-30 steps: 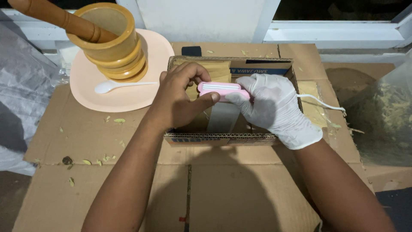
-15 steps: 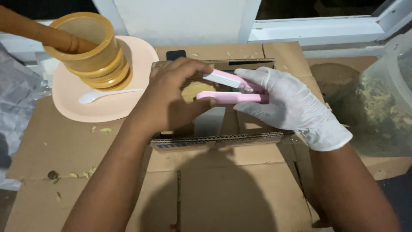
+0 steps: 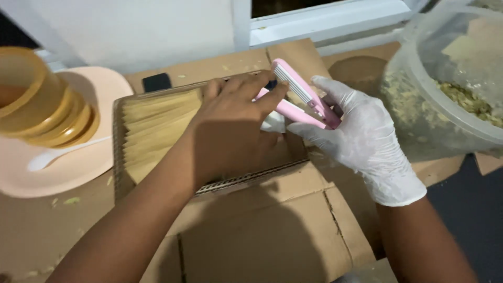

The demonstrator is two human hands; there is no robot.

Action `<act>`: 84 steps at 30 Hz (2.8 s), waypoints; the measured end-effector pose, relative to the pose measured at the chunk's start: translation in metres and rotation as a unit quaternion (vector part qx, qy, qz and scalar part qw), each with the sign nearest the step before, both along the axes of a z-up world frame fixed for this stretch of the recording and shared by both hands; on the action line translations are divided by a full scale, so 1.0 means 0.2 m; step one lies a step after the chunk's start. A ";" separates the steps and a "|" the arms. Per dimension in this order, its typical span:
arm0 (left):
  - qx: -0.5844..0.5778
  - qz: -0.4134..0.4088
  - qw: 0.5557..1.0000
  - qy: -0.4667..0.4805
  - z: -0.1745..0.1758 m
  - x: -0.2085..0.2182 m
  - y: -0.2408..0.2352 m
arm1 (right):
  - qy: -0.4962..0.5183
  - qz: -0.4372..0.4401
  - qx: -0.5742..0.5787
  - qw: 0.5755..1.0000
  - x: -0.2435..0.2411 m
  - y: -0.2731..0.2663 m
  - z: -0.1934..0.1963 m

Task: Folding and heat-sealing small paper bags

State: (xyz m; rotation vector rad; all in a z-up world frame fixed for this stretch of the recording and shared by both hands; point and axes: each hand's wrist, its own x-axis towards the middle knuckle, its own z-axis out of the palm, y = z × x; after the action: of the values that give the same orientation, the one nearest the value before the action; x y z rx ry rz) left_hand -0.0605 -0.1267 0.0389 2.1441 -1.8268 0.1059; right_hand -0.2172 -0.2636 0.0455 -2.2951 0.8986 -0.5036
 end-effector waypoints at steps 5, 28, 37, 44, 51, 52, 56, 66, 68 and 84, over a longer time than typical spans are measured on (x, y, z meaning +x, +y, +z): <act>-0.011 -0.033 0.999 -0.033 -0.05 -0.05 -0.11 | 0.003 -0.003 0.019 1.000 -0.06 -0.03 0.02; 0.262 -0.076 0.960 0.065 0.10 -0.16 -0.53 | 0.163 -0.105 -0.039 0.980 -0.07 -0.22 -0.17; 0.111 -0.132 0.982 -0.073 -0.26 -0.19 -0.64 | 0.334 -0.116 0.028 0.935 -0.06 -0.34 -0.27; 0.189 -0.108 0.975 -0.042 -0.14 -0.21 -0.62 | 0.297 -0.078 0.002 0.952 -0.09 -0.32 -0.25; 0.201 -0.138 0.969 -0.029 -0.12 -0.23 -0.57 | 0.301 -0.127 0.036 0.944 -0.06 -0.33 -0.18; 0.201 -0.138 0.969 -0.028 -0.16 -0.23 -0.58 | 0.302 -0.127 0.036 0.944 -0.06 -0.32 -0.17; 0.139 -0.127 0.973 -0.136 -0.28 -0.25 -0.62 | 0.280 -0.116 0.054 0.951 -0.07 -0.33 -0.18; 0.070 -0.098 0.967 -0.225 -0.36 -0.34 -0.64 | 0.247 -0.100 0.020 0.964 -0.11 -0.37 -0.22; 0.107 -0.080 0.965 -0.225 -0.35 -0.35 -0.66 | 0.235 -0.098 0.022 0.967 -0.12 -0.35 -0.19; 0.063 -0.097 0.972 -0.207 -0.38 -0.35 -0.66 | 0.275 -0.070 0.005 0.959 -0.10 -0.39 -0.29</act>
State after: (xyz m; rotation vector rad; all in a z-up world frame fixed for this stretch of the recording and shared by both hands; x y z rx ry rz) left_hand -0.1302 -0.2595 -0.0380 2.1313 -2.3220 0.4310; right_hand -0.2365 -0.3425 -0.0123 -2.4117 1.3247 0.1019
